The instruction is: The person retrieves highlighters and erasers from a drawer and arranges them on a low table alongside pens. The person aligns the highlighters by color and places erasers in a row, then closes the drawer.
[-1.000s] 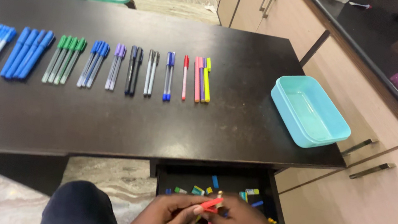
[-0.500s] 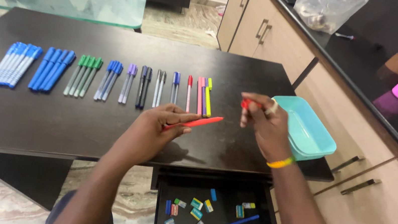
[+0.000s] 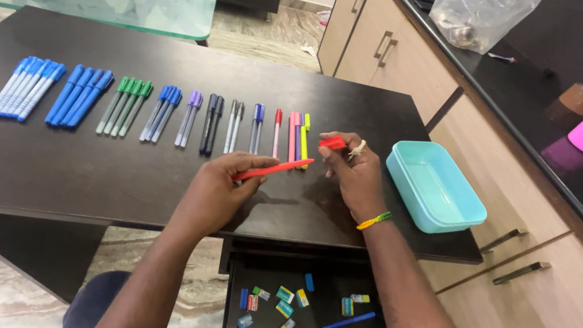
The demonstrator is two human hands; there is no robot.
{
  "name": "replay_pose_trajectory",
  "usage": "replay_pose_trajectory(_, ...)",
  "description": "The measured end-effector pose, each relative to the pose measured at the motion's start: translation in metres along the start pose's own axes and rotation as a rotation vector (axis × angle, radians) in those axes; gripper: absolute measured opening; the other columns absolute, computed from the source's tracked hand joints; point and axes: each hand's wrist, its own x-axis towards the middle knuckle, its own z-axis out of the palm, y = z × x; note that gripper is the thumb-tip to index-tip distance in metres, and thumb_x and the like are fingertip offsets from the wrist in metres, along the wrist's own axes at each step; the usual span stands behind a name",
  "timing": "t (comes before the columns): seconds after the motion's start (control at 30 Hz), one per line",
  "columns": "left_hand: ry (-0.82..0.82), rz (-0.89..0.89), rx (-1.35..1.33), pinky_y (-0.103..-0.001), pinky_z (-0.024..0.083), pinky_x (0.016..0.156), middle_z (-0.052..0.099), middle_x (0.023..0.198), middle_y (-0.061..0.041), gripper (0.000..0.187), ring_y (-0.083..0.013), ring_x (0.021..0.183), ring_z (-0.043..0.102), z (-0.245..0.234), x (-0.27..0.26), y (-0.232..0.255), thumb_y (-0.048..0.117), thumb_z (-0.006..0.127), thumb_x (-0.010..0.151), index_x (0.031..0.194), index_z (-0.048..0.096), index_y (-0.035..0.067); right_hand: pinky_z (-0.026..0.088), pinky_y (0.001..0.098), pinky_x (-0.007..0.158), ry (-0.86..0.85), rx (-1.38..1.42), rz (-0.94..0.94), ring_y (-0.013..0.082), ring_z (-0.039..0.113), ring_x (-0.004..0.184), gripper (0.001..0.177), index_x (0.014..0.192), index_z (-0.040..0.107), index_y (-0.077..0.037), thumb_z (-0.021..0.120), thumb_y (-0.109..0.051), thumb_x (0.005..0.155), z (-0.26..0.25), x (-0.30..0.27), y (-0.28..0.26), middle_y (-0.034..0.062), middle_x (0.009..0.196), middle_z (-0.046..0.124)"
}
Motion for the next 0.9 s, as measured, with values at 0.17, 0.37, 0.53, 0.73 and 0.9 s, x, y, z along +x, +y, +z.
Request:
replay_pose_trajectory(0.17, 0.034, -0.067, -0.009, -0.025, 0.057, 0.079, 0.082, 0.099, -0.006, 0.031, -0.0076, 0.085, 0.074, 0.000, 0.000, 0.003, 0.012, 0.071, 0.089, 0.119, 0.077, 0.016, 0.060, 0.0273, 0.076, -0.012, 0.073, -0.025, 0.0086, 0.067, 0.092, 0.021, 0.114, 0.068, -0.002, 0.073, -0.009, 0.094, 0.002, 0.000, -0.001, 0.0028, 0.109, 0.071)
replay_pose_trajectory(0.37, 0.033, -0.087, -0.048, -0.026, 0.057, 0.078, 0.083, 0.099, -0.005, 0.029, -0.0064, 0.084, 0.072, 0.001, 0.000, 0.004, 0.014, 0.073, 0.090, 0.119, 0.077, 0.015, 0.063, 0.0322, 0.088, -0.080, 0.194, 0.013, 0.0156, 0.072, 0.101, 0.036, 0.130, 0.057, -0.001, 0.070, -0.008, 0.097, 0.001, 0.000, -0.002, 0.0092, 0.109, 0.071)
replay_pose_trajectory(0.53, 0.020, -0.109, 0.007, -0.025, 0.054, 0.070, 0.081, 0.092, -0.005, 0.030, -0.0053, 0.075, 0.066, 0.002, -0.002, 0.007, 0.014, 0.073, 0.091, 0.120, 0.077, 0.015, 0.063, 0.0336, 0.089, -0.082, 0.248, 0.047, 0.0209, 0.075, 0.104, 0.037, 0.131, 0.053, -0.001, 0.067, -0.009, 0.098, 0.001, -0.001, -0.002, 0.0096, 0.109, 0.071)
replay_pose_trajectory(0.73, 0.032, -0.154, 0.028, -0.025, 0.051, 0.063, 0.079, 0.085, -0.004, 0.030, -0.0065, 0.067, 0.060, 0.001, -0.003, 0.013, 0.013, 0.073, 0.090, 0.120, 0.077, 0.016, 0.065, 0.0365, 0.089, -0.072, 0.327, 0.061, 0.0187, 0.074, 0.098, 0.038, 0.133, 0.050, -0.004, 0.065, -0.011, 0.099, -0.002, -0.002, 0.001, 0.0100, 0.106, 0.071)
replay_pose_trajectory(0.9, 0.030, -0.147, 0.021, -0.024, 0.050, 0.063, 0.078, 0.084, -0.005, 0.030, -0.0055, 0.067, 0.059, 0.000, -0.004, 0.011, 0.013, 0.074, 0.091, 0.120, 0.078, 0.016, 0.061, 0.0339, 0.079, -0.086, 0.304, 0.059, 0.0185, 0.072, 0.090, 0.028, 0.122, 0.050, -0.005, 0.066, -0.006, 0.100, -0.004, -0.002, 0.009, 0.0104, 0.102, 0.072)
